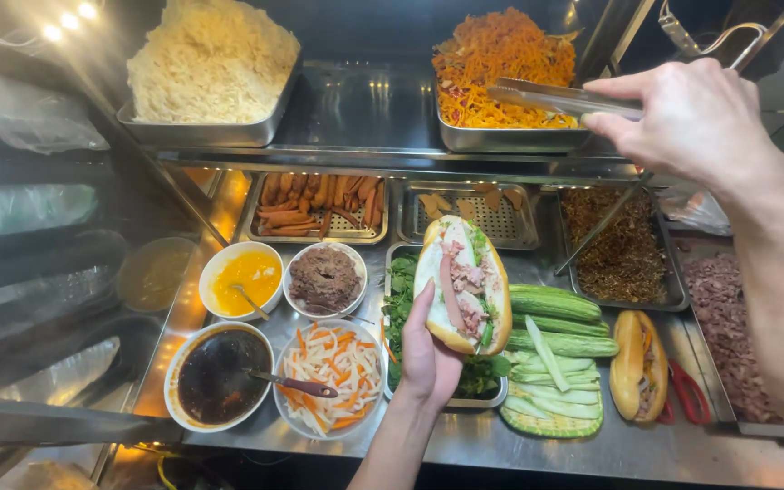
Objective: The person assembles two baguette sandwiches at a food preparation counter. They use tongs to add sliced meats, pickled vegetables, fresh herbs, and cucumber slices into the bread, and apply sauces from bowls. The completed sandwiches are placed on the counter next to the ingredient trays.
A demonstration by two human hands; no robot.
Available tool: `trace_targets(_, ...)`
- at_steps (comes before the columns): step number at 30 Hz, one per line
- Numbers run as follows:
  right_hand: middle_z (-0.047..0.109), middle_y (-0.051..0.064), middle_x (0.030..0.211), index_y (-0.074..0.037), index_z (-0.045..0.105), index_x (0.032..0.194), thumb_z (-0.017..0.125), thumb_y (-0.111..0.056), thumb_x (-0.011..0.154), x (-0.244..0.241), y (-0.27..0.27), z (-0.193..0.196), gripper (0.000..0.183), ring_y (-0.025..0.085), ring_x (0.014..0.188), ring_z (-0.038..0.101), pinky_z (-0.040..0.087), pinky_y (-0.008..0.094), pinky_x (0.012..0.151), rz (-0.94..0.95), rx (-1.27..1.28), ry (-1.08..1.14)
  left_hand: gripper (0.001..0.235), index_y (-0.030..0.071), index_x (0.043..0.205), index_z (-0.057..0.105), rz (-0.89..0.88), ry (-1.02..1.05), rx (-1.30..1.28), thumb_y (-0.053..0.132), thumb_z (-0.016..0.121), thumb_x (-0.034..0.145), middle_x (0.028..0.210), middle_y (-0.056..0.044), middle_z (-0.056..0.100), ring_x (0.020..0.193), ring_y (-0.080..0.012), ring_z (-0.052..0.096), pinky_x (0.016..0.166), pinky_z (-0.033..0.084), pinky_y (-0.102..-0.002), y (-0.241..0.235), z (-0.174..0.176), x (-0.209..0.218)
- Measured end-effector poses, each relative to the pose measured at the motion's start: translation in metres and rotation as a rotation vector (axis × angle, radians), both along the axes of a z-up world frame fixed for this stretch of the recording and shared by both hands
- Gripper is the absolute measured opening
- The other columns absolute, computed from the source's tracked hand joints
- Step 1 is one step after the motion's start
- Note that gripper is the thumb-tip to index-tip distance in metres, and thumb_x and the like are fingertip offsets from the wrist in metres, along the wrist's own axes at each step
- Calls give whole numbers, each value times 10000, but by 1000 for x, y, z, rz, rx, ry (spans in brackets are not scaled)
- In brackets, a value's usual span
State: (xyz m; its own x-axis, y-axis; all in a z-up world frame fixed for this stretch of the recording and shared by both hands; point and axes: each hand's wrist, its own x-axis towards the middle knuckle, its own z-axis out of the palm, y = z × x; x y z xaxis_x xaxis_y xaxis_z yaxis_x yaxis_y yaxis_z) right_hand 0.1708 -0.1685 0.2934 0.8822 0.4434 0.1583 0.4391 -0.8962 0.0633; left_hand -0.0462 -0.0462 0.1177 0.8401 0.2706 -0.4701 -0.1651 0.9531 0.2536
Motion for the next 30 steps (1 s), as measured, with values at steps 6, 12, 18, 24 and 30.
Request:
trace_targets(6,795,201,951,-362,757,1363,672,-566,978,9,-23,1,444,449,988,719,538,558,882,27,104,-108,631,70,1518,523,-22,-50,-37,293,494,928,1464,-167,600,1322,-290,561,1149,417,-442,15,-4,12)
trace_targets(12,804,208,800,-407,732,1369,626,-584,958,17,-36,3,460,441,933,727,533,541,844,-94,71,24,634,86,1538,492,-43,-143,-33,296,474,940,1501,-152,565,1362,-278,531,1181,389,-436,12,3,26)
trace_targets(18,800,243,953,-397,681,1421,630,-572,918,19,-33,-3,535,466,1087,692,513,567,927,-61,68,76,610,60,1525,499,-63,-143,-1,310,445,971,1478,-172,578,1338,-295,544,1163,405,-442,1,7,37)
trace_targets(24,762,190,662,-361,748,1374,651,-522,982,18,-59,-3,434,359,813,721,511,470,829,3,186,45,613,48,1534,484,-33,-145,-4,312,428,983,1492,-174,566,1354,-294,534,1174,395,-442,-12,5,43)
trace_targets(30,697,96,734,-192,716,1395,686,-305,1009,-17,-79,-6,403,150,497,427,323,320,446,97,514,268,634,71,1565,427,35,-220,70,368,380,1006,1533,-186,521,1393,-325,498,1185,379,-482,-19,-17,57)
